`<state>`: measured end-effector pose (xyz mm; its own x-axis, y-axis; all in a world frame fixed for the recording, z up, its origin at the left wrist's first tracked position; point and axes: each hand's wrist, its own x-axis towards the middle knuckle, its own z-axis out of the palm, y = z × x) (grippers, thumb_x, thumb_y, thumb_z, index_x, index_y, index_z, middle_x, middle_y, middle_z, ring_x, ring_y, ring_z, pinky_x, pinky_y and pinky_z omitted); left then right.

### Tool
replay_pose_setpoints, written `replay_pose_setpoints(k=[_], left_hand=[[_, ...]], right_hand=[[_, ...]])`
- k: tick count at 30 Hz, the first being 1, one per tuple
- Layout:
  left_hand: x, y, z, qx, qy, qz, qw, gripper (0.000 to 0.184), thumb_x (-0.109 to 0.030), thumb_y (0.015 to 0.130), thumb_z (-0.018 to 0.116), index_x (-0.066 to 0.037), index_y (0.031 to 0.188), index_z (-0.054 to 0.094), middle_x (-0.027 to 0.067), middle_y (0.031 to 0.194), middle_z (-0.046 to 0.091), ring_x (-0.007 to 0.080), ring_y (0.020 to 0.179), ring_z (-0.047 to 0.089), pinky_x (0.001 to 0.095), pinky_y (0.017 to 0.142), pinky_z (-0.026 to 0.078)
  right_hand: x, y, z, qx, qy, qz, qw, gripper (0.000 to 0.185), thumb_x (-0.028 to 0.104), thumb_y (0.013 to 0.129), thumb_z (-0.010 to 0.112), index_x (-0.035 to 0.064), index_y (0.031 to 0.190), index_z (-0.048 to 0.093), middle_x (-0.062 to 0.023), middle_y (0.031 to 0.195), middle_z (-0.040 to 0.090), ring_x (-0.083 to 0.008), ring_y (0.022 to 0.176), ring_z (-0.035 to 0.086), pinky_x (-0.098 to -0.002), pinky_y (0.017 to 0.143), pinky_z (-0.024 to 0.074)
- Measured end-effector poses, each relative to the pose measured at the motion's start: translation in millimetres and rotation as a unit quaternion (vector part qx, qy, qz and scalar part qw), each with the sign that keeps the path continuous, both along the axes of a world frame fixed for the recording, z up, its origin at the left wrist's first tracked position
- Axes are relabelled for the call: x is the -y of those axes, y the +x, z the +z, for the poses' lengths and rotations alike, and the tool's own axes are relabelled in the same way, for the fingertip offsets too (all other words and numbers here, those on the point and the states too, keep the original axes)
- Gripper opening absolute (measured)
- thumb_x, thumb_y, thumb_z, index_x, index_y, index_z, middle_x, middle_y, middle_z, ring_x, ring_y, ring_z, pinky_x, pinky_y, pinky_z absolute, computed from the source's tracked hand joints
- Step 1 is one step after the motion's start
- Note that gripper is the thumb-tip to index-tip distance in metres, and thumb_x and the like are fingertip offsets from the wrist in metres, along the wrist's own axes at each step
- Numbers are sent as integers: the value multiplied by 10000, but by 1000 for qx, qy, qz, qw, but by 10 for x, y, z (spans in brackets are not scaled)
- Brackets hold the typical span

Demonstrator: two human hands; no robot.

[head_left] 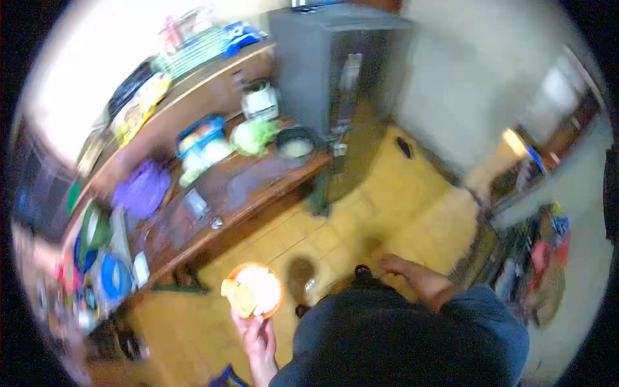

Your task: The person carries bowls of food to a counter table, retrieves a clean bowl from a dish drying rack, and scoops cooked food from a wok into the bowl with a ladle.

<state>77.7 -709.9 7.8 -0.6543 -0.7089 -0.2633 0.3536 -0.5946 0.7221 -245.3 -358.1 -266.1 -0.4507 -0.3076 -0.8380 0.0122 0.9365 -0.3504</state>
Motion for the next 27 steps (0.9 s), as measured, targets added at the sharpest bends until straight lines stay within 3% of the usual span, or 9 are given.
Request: replay_pose_setpoints(k=[4, 6, 7, 10, 11, 16, 19, 20, 27], left_hand=[[-621, -1007, 404, 10, -30, -82, 996, 824, -20, 753, 713, -119, 1469, 318, 114, 1443, 444, 285, 1310, 475, 443, 1056, 456], [-1058, -1463, 704, 90, -40, -145, 985, 891, -18, 807, 660, -200, 1562, 223, 105, 1557, 343, 301, 1391, 388, 444, 1152, 312], [-1336, -1734, 858, 83, -55, -158, 982, 830, -9, 833, 631, -167, 1552, 248, 107, 1520, 395, 283, 1366, 413, 430, 1147, 323], [-1864, -2446, 717, 58, -52, -241, 967, 810, -28, 858, 604, -182, 1556, 224, 102, 1550, 338, 252, 1392, 368, 417, 1160, 294], [-2051, -2771, 399, 7, -98, -217, 971, 792, -83, 774, 645, -106, 1493, 312, 124, 1447, 453, 285, 1277, 499, 423, 1067, 432], [-3221, -4126, 300, -16, -56, -327, 943, 723, -122, 797, 671, -126, 1456, 376, 80, 1409, 487, 259, 1250, 512, 403, 1042, 455], [-3830, -4929, 366, 1, -56, -429, 901, 669, -136, 815, 687, -134, 1426, 413, 62, 1386, 503, 240, 1236, 524, 380, 986, 500], [-4068, -5229, 380, 10, -17, -438, 899, 741, -80, 753, 744, -100, 1409, 400, 98, 1317, 530, 256, 1127, 582, 360, 876, 549], [-5580, -7214, 176, 6, -41, -609, 792, 651, -26, 819, 637, -122, 1416, 398, 106, 1375, 513, 298, 1231, 549, 456, 1018, 498]], right_hand=[[-767, -466, -296, -2, -38, -101, 994, 575, 588, 958, 426, 63, 827, 621, -66, 653, 601, -221, 576, 568, -391, 528, 485], [-1132, -625, -158, -29, -71, -115, 990, 555, 612, 940, 440, 109, 751, 581, -56, 609, 541, -200, 543, 518, -385, 504, 467], [-1358, -680, -121, -33, -80, -136, 987, 555, 612, 940, 440, 109, 751, 581, -56, 609, 541, -200, 543, 518, -385, 504, 467], [-2161, -840, -141, -62, -124, -185, 973, 515, 580, 937, 459, 110, 767, 585, -58, 617, 543, -192, 538, 513, -386, 500, 462], [-2471, -903, -194, -57, -112, -205, 971, 498, 562, 939, 462, 108, 781, 591, -60, 623, 548, -192, 541, 517, -387, 505, 463], [-4121, -1187, -294, -69, -59, -335, 938, 412, 475, 948, 480, 98, 853, 616, -72, 653, 570, -191, 558, 536, -389, 530, 468], [-4898, -1416, -220, -116, -45, -429, 895, 364, 423, 954, 491, 91, 897, 631, -79, 671, 584, -191, 568, 547, -390, 545, 471], [-5099, -1511, -208, -137, -43, -463, 875, 349, 405, 956, 495, 89, 911, 637, -81, 677, 588, -190, 572, 551, -391, 550, 472], [-6129, -2393, 60, -324, -100, -607, 719, 338, 333, 973, 489, 43, 928, 657, -114, 717, 614, -196, 596, 584, -407, 570, 470]])
